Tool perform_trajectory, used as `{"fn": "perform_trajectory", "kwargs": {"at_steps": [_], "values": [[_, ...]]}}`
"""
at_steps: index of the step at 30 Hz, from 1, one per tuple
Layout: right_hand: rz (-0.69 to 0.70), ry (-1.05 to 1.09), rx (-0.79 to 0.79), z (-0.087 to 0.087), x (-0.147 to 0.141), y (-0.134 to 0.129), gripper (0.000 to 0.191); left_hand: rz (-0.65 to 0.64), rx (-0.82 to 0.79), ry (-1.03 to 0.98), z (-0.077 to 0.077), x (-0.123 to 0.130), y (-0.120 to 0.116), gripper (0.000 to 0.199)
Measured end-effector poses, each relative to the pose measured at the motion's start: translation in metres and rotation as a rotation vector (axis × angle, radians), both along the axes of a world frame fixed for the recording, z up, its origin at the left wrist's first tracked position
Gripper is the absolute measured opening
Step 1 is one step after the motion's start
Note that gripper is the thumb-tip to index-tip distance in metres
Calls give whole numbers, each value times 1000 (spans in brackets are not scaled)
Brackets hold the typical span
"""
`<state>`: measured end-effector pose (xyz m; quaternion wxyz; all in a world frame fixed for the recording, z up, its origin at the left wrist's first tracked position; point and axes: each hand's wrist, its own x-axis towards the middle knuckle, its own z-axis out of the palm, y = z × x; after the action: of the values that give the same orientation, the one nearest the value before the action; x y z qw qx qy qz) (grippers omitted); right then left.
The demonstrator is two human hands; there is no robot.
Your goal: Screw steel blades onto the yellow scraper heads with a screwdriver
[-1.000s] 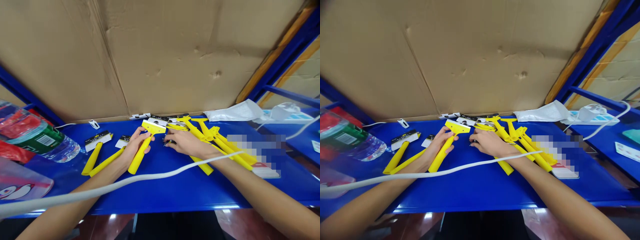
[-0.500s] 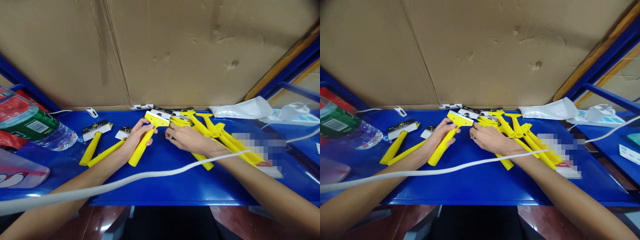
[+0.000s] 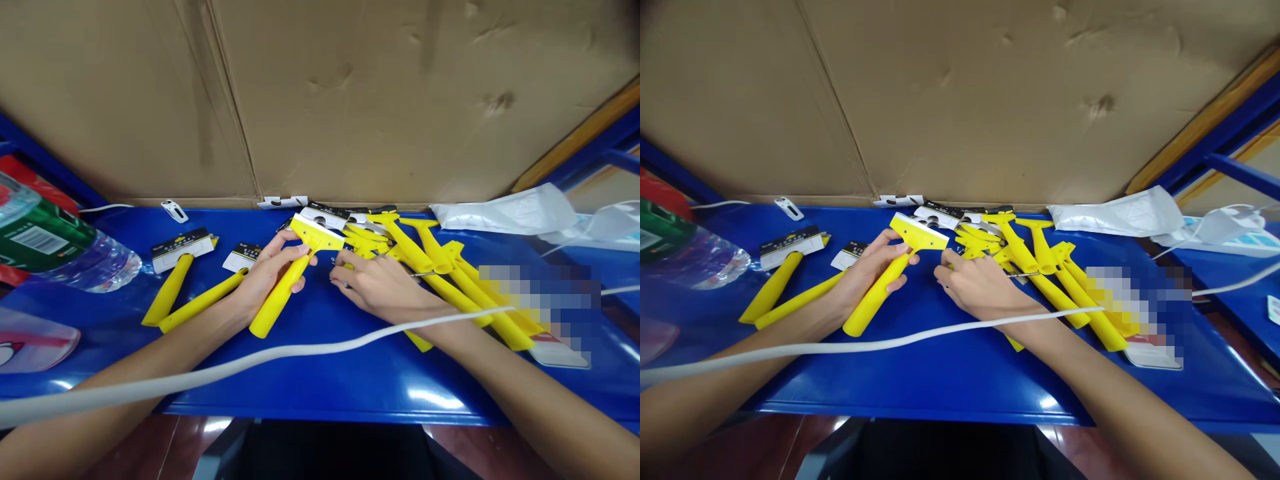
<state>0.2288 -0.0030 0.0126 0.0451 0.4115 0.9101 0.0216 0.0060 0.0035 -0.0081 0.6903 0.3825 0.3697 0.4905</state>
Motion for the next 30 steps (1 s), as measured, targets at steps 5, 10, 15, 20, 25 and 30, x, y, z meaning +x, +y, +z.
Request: {"fn": "perform_trajectory", "kwargs": {"at_steps": [5, 10, 15, 20, 25, 30], "values": [[24, 18, 135, -14, 3, -3, 34, 32, -16, -3, -1, 2, -1, 39], [-6, 133, 192, -15, 9, -1, 37, 26, -62, 62, -2, 5, -4, 39], [-45, 257, 249, -12, 12, 2, 31, 3, -88, 88, -6, 5, -7, 41], [-52, 294, 237, -14, 13, 1, 27, -35, -73, 106, -9, 5, -11, 40], [-61, 296, 237, -14, 13, -1, 26, -65, -84, 124, -8, 7, -13, 42], [-49, 336, 210, -11, 14, -2, 26, -57, -118, 95, -3, 10, -15, 41]]}}
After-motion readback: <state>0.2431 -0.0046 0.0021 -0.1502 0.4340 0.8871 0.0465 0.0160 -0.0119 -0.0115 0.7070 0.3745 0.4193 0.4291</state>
